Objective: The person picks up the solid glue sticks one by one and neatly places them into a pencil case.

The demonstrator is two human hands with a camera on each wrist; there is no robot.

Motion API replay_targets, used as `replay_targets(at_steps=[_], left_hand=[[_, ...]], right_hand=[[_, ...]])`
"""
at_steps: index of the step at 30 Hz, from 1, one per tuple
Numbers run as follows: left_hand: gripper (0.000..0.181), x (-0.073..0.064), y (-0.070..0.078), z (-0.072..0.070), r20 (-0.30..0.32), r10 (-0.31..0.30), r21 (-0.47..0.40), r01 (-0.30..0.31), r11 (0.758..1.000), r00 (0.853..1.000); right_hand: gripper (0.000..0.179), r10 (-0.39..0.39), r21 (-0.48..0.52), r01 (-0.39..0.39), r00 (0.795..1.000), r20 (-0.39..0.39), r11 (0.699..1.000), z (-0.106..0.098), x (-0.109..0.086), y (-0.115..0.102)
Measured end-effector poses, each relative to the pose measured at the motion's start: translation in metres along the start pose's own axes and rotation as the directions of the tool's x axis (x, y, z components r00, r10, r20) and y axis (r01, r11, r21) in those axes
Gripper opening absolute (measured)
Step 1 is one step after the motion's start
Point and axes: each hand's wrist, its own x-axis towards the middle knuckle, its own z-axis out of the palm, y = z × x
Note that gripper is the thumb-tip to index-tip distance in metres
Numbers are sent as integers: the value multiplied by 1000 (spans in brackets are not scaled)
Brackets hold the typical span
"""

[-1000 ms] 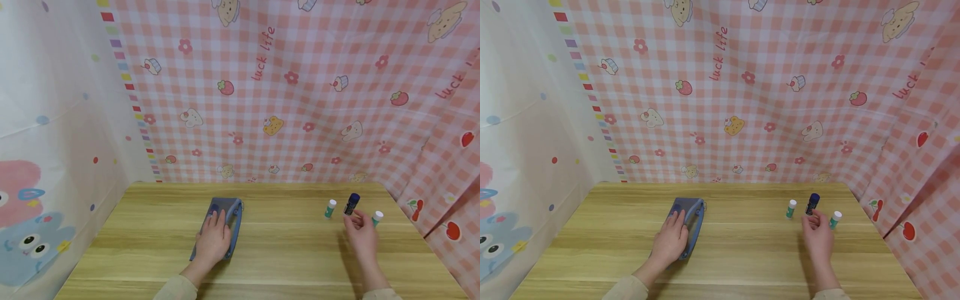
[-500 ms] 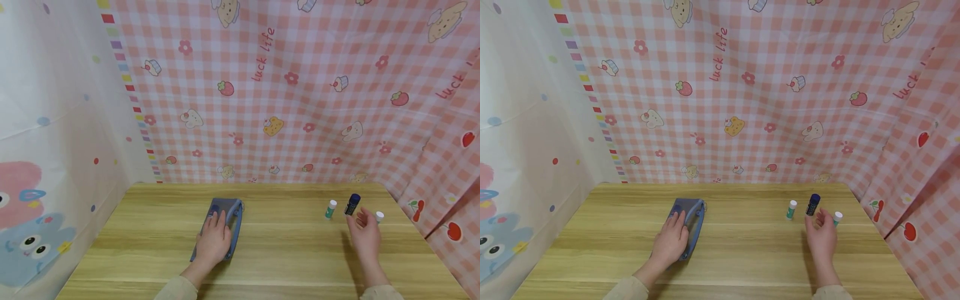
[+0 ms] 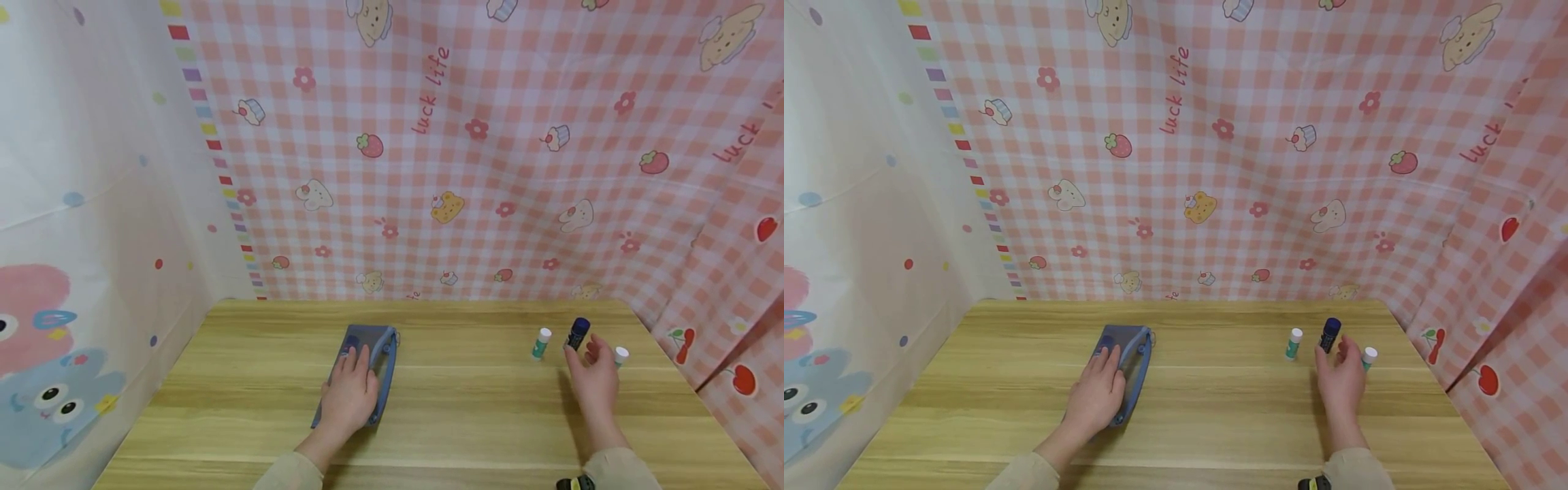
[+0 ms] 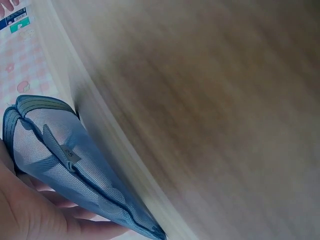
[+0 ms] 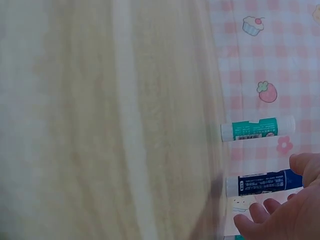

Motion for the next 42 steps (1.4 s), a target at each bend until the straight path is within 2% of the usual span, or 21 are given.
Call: replay_targets(at_steps=[11,19,30,42], left_hand=[[51,0,1,-1,-4,-4,-3,4,1000,1000],[52,-1,1,-1,-9,1,0,-1,1000,1000],[51,0,0,0,-16,8,8,-7,1000,1000],[51,-1,-1,-1,-17,13,-3,-13,1000,1000]], right_hand=[[69,48,2,-48,999,26,999,2,13,1],[68,38,28,-37,999,-25,999,8,21,6],[62,53,76,-50,998,-42,996,13,29,7],[55,70,45,-68,997,-42,997,14,32,2]])
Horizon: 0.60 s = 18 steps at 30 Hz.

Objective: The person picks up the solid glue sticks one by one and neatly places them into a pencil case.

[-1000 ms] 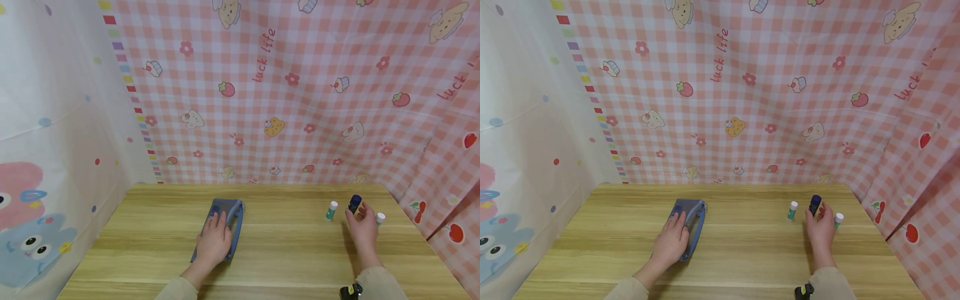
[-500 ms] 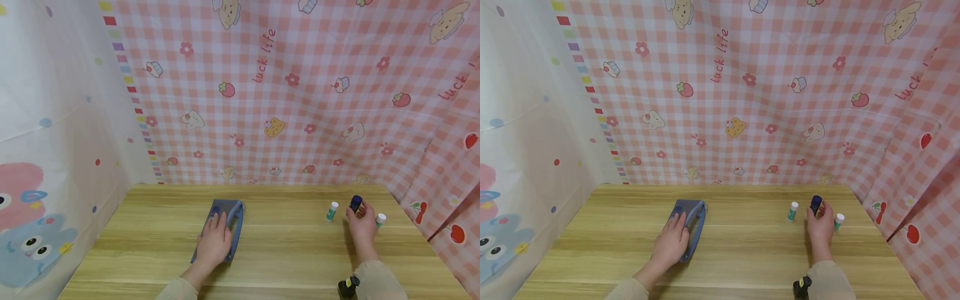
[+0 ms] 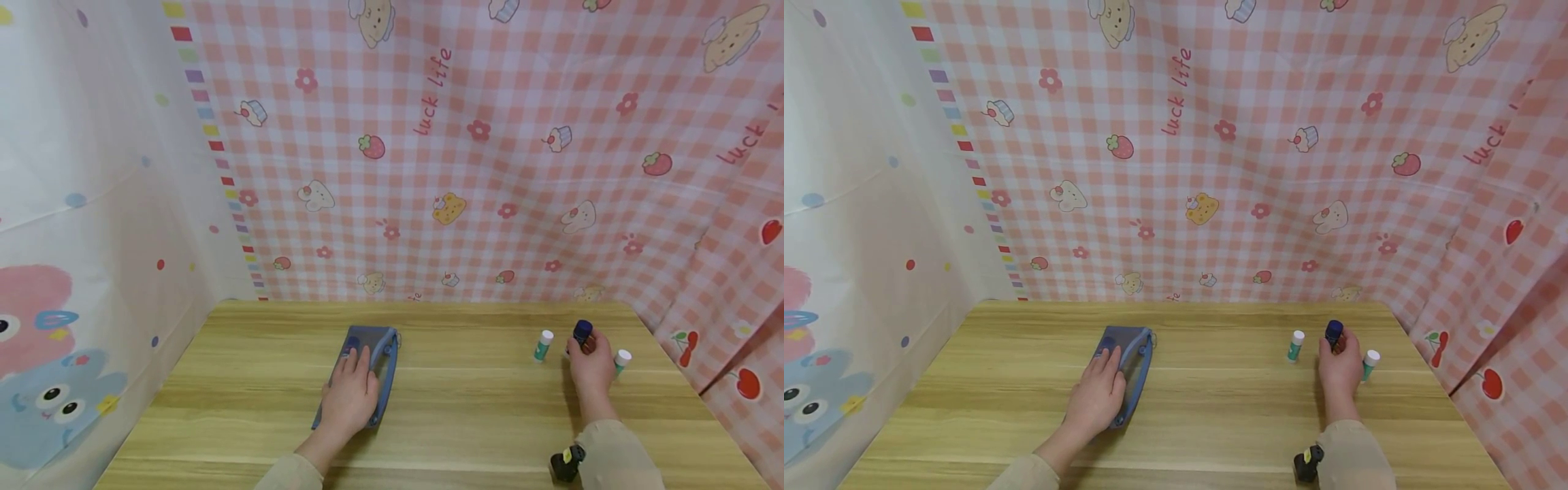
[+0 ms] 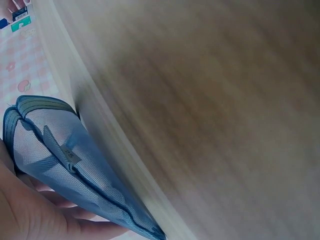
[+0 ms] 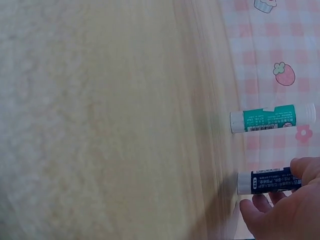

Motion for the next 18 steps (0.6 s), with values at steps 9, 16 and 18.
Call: replay_targets(at_steps=[9,16,18], left_hand=[[51,0,1,0,5,-5,4,5,1000,1000],[51,-1,2,-1,16,-11,6,11,1000,1000],[51,-1,3,-1,17,-12,5,12,1000,1000]], right_hand=[[52,13,-18,-13,1000,-1,1000,1,1,0],[49,-8,-14,7,1000,-28,1000,2,-2,1],[48,-13,-14,12,999,-31,1000,2,-4,1]])
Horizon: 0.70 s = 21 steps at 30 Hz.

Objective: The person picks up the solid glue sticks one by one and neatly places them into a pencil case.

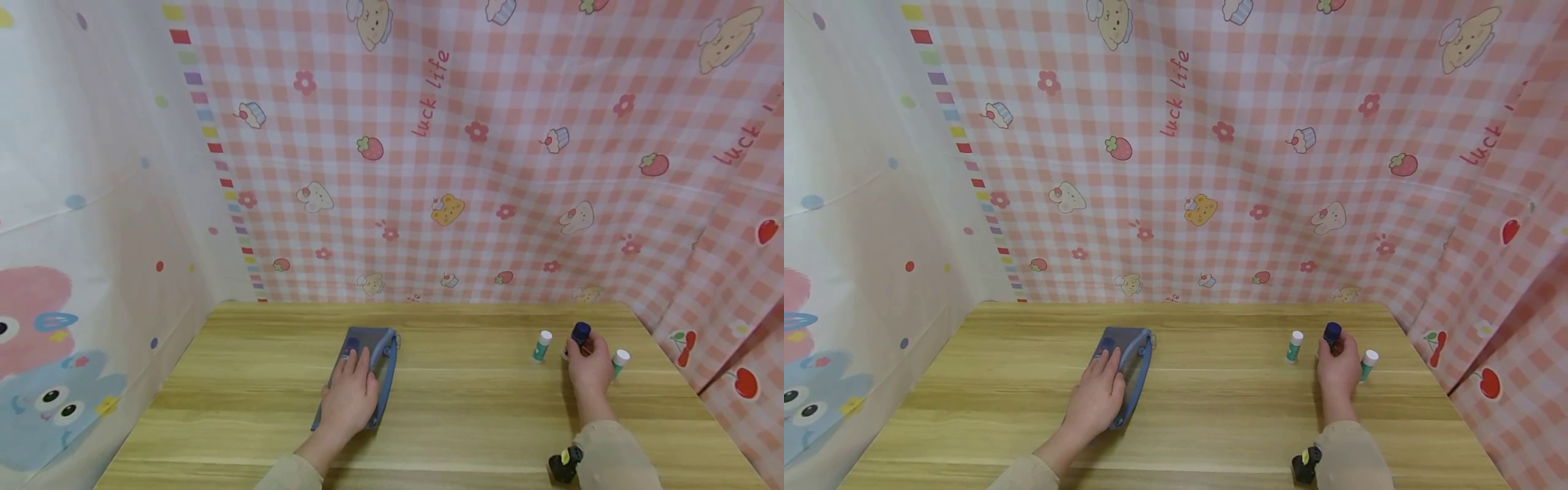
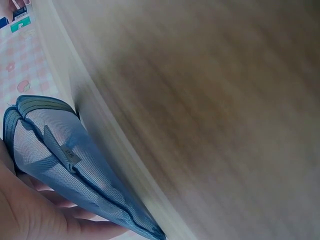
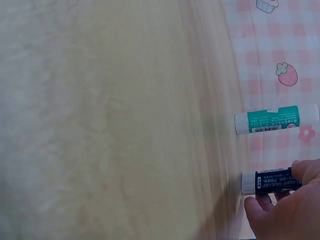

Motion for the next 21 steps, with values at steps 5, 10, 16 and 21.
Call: replay_targets(at_steps=[5,10,16,21], left_hand=[[51,0,-1,1,-2,1,0,-1,1000,1000],[51,0,-1,0,-6,2,3,-2,1000,1000],[51,0,-1,0,-1,3,-1,-3,1000,1000],[50,0,-1,0,-9,11,2,-11,1000,1000]], right_hand=[[48,-2,22,2,1000,-10,1000,0,-5,-1],[52,13,39,-12,1000,-11,999,0,-7,-2],[53,28,63,-27,1000,-11,998,-1,-12,-5],[53,18,72,-16,1000,-18,997,-4,-18,-10]])
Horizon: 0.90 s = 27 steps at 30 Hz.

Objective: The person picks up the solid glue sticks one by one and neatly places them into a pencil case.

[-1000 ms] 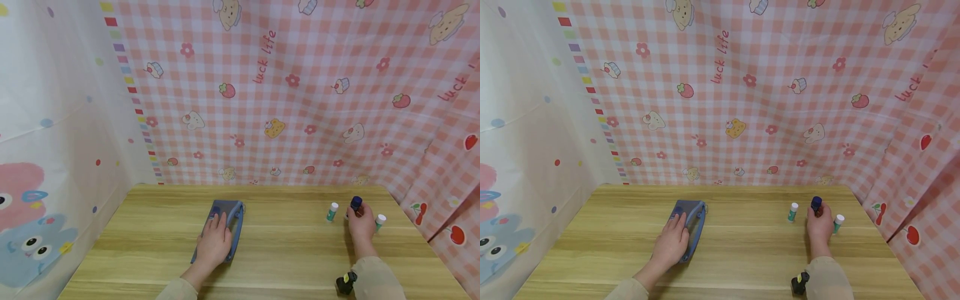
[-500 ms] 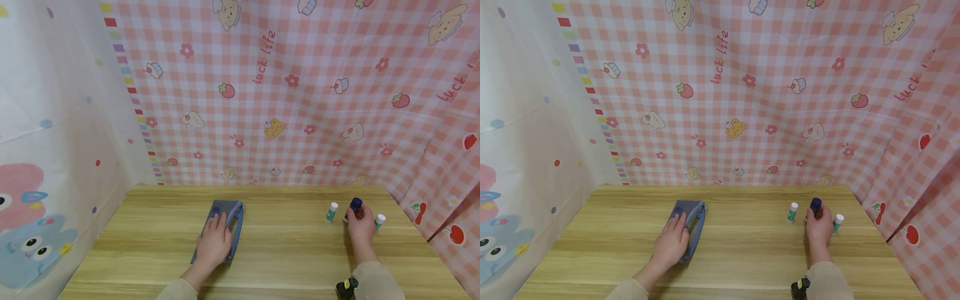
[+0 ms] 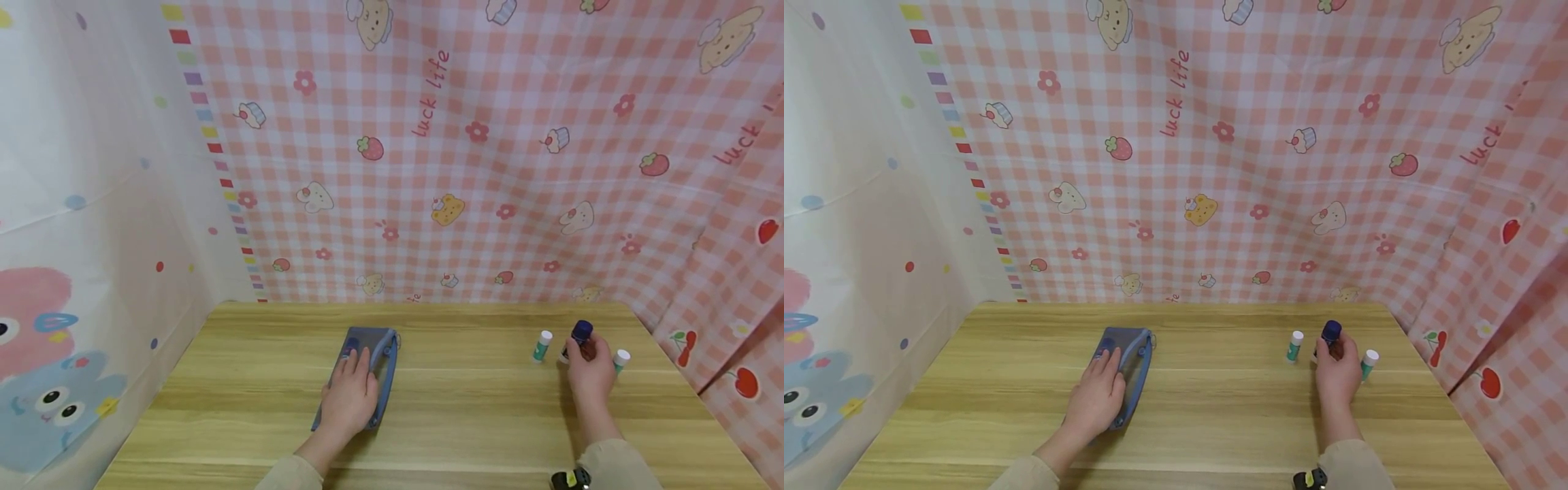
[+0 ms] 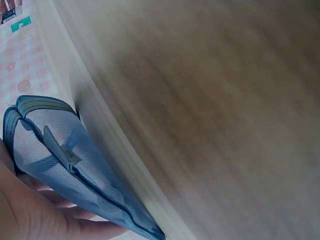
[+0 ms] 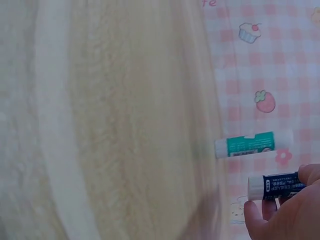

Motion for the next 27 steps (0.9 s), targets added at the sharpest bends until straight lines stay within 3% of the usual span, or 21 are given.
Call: replay_targets(at_steps=[7,16,27], left_hand=[[49,0,1,0,-14,14,2,-14,1000,1000],[49,-1,1,0,-16,14,2,-14,1000,1000],[49,-1,1,-2,-16,17,0,-17,1000,1000]], right_hand=[[47,-75,2,75,996,-55,997,-5,-9,-7],[45,-92,27,95,992,-84,995,-12,-20,-19],[45,-154,41,157,986,-67,987,-11,-34,-37]])
